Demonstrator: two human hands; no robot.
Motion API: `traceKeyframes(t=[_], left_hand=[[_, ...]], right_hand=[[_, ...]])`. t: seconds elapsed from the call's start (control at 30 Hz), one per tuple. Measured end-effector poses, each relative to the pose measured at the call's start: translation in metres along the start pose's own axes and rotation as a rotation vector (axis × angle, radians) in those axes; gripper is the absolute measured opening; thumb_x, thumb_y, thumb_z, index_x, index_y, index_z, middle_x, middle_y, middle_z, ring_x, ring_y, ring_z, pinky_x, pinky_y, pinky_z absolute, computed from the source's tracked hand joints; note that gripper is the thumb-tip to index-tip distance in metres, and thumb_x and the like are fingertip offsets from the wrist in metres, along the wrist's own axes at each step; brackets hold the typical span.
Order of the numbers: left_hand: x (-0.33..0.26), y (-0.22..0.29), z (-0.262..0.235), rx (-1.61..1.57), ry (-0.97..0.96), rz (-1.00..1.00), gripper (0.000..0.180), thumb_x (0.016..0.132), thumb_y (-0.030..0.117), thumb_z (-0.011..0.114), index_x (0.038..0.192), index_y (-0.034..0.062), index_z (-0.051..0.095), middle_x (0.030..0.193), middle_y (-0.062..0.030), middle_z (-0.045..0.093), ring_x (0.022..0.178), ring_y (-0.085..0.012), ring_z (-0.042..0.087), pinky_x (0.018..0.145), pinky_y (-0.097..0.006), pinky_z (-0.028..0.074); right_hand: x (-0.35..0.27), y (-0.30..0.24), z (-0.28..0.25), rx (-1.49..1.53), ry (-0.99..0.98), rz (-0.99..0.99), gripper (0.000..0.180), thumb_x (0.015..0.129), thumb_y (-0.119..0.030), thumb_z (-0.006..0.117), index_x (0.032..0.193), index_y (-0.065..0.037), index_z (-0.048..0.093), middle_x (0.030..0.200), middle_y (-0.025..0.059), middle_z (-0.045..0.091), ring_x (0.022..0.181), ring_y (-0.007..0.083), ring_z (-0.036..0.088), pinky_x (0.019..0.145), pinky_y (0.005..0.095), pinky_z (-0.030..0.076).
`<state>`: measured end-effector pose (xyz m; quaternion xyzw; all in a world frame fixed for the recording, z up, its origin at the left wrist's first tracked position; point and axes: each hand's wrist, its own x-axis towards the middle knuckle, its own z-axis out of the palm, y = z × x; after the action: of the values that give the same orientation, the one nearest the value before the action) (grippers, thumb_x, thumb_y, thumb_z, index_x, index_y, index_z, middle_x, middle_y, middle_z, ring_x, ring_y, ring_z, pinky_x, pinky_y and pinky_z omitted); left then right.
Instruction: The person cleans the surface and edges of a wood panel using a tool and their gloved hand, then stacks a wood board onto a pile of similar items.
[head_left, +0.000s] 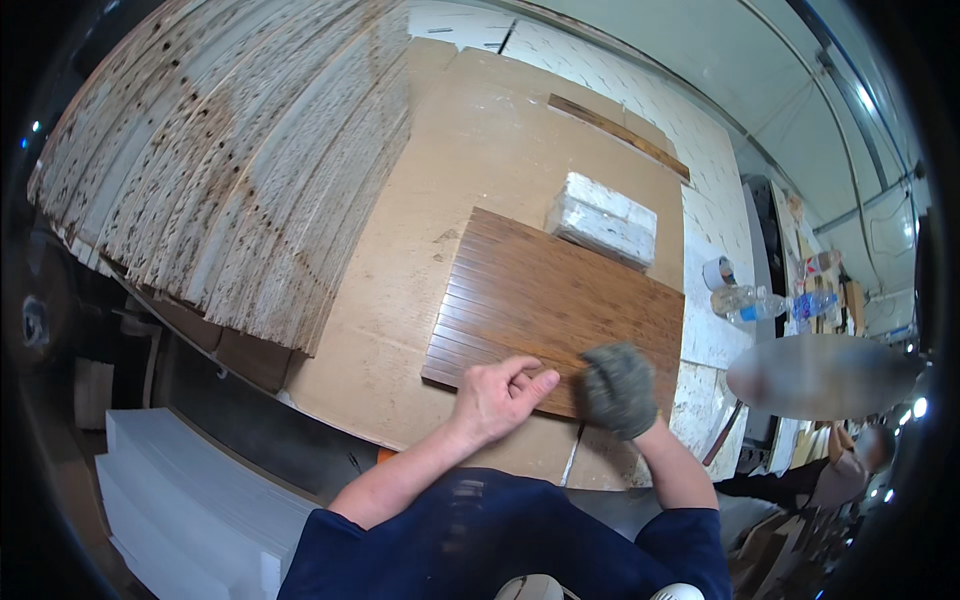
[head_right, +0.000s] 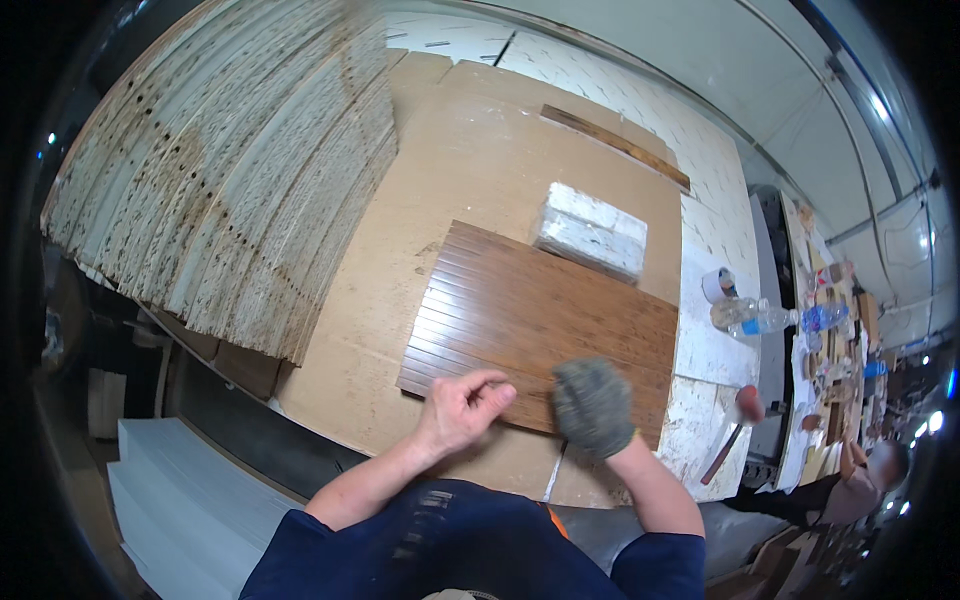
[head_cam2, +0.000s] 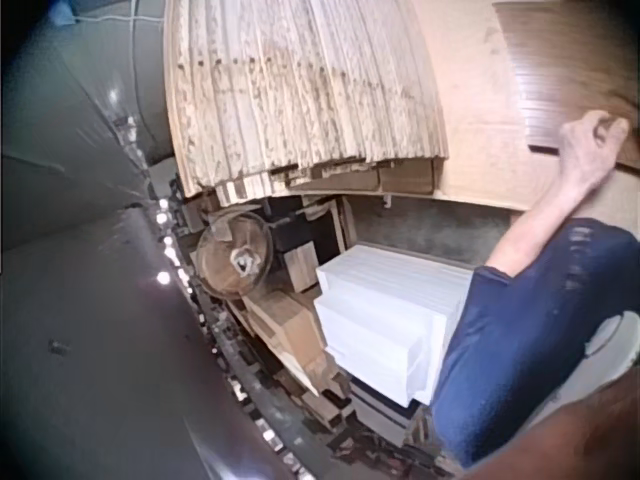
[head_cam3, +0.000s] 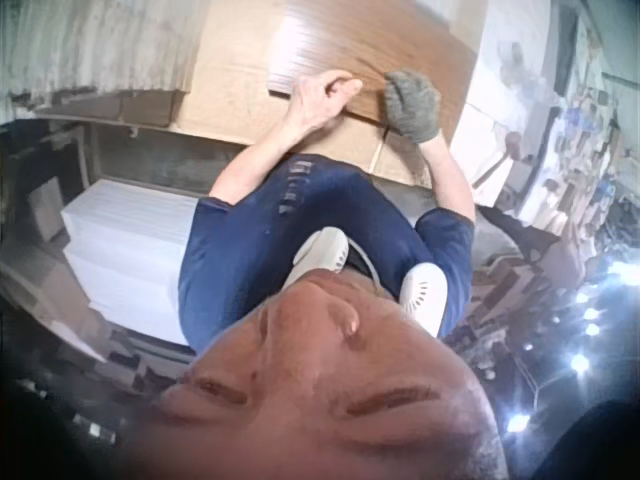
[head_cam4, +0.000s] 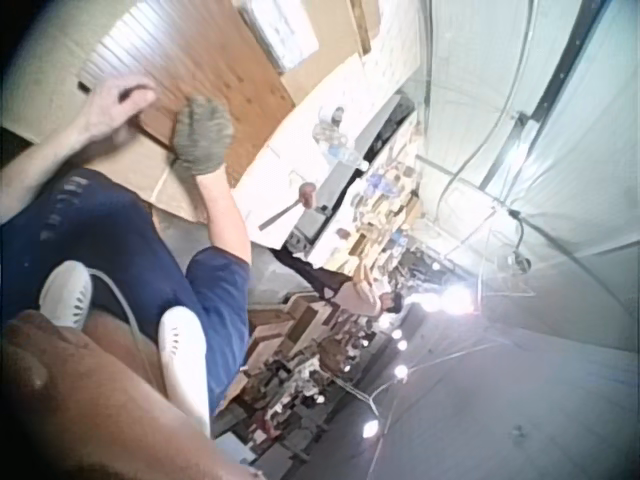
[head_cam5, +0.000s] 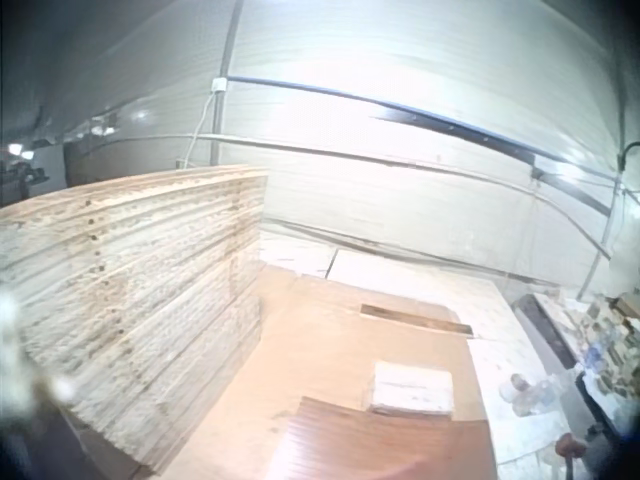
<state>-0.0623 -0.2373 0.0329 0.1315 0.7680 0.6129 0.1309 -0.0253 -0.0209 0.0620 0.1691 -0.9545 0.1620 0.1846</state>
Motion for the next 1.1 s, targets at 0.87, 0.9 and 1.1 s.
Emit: traceKeyframes(t=[0.87, 0.9, 1.1], left_hand=[[-0.024, -0.089, 0.016, 0.838, 0.011, 0.628, 0.036, 0.082, 0.018, 0.055, 0.114, 0.0032, 0.062, 0.108, -0.0118, 0.063, 0.108, -0.0253, 0.057, 0.097, -0.037, 0.044], [-0.024, -0.090, 0.016, 0.818, 0.005, 0.626, 0.036, 0.082, 0.018, 0.055, 0.114, 0.0035, 0.062, 0.108, -0.0117, 0.063, 0.107, -0.0252, 0.058, 0.097, -0.037, 0.044], [-0.026, -0.094, 0.022, 0.776, -0.014, 0.568, 0.036, 0.083, 0.017, 0.054, 0.115, 0.0008, 0.061, 0.118, -0.0134, 0.061, 0.112, -0.0262, 0.058, 0.099, -0.037, 0.044]], right_hand=[[0.124, -0.051, 0.108, 0.202, -0.603, -0.459, 0.015, 0.084, -0.025, 0.059, 0.092, -0.014, 0.064, 0.070, 0.0102, 0.062, 0.064, 0.0304, 0.062, 0.054, 0.0421, 0.049], [0.121, -0.049, 0.113, 0.184, -0.620, -0.499, 0.014, 0.084, -0.025, 0.059, 0.091, -0.014, 0.064, 0.069, 0.0097, 0.062, 0.064, 0.0301, 0.062, 0.054, 0.0417, 0.048], [0.120, -0.041, 0.129, 0.096, -0.680, -0.684, 0.021, 0.084, -0.024, 0.058, 0.102, -0.017, 0.066, 0.071, 0.0064, 0.063, 0.066, 0.0273, 0.063, 0.054, 0.0398, 0.050]])
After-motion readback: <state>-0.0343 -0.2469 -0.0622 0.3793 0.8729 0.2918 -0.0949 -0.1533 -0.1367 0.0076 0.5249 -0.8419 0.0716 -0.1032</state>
